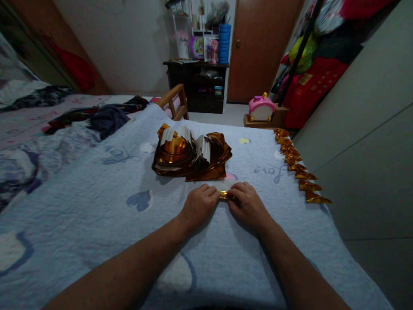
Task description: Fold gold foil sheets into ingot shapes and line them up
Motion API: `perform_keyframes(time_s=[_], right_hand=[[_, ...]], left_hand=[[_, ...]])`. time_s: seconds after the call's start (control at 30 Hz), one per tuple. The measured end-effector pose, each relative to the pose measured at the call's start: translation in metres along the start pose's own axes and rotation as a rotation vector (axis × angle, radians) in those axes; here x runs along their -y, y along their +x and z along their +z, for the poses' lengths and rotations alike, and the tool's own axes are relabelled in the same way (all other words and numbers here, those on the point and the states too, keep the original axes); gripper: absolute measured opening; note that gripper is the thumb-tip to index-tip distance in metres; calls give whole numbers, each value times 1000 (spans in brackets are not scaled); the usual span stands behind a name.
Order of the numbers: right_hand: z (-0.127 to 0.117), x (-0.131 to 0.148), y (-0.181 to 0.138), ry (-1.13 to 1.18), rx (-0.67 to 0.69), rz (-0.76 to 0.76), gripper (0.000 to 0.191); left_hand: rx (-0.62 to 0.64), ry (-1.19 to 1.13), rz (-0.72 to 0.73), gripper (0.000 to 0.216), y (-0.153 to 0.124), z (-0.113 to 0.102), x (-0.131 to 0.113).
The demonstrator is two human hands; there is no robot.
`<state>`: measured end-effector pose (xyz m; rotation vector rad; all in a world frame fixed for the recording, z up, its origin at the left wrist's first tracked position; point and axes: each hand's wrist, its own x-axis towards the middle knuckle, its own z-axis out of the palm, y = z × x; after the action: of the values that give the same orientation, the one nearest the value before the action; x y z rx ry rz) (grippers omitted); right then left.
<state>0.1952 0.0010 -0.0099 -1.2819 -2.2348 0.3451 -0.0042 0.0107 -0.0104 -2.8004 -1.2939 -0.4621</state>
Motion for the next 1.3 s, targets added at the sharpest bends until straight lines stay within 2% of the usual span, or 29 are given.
perform_keyframes(time_s=[0.2,0.37,0.53,0.7,0.9,1.03,1.3], right_hand=[[3,-9,-2,68,-83,51,19],[-2,-7,-2,316,-142,178,11],[-8,0,-1,590,-104,424,11],[-14,5,2,740,-102,493,16],[-14,3,3,936,-95,527,21],[-13,2,1,986,-113,582,24],[-10,12,5,1080,-99,574,19]], left_hand=[[-100,-112,-19,14,0,4,7],[-168,-421,-83,14,1,1,12],[-77,-906,-305,16,2,-8,15],[0,-1209,-420,15,3,-12,19],[-8,-1348,-544,24,5,-17,16],[-49,-1382,-562,25,5,-16,15],[-103,-1395,-616,25,4,-14,16]])
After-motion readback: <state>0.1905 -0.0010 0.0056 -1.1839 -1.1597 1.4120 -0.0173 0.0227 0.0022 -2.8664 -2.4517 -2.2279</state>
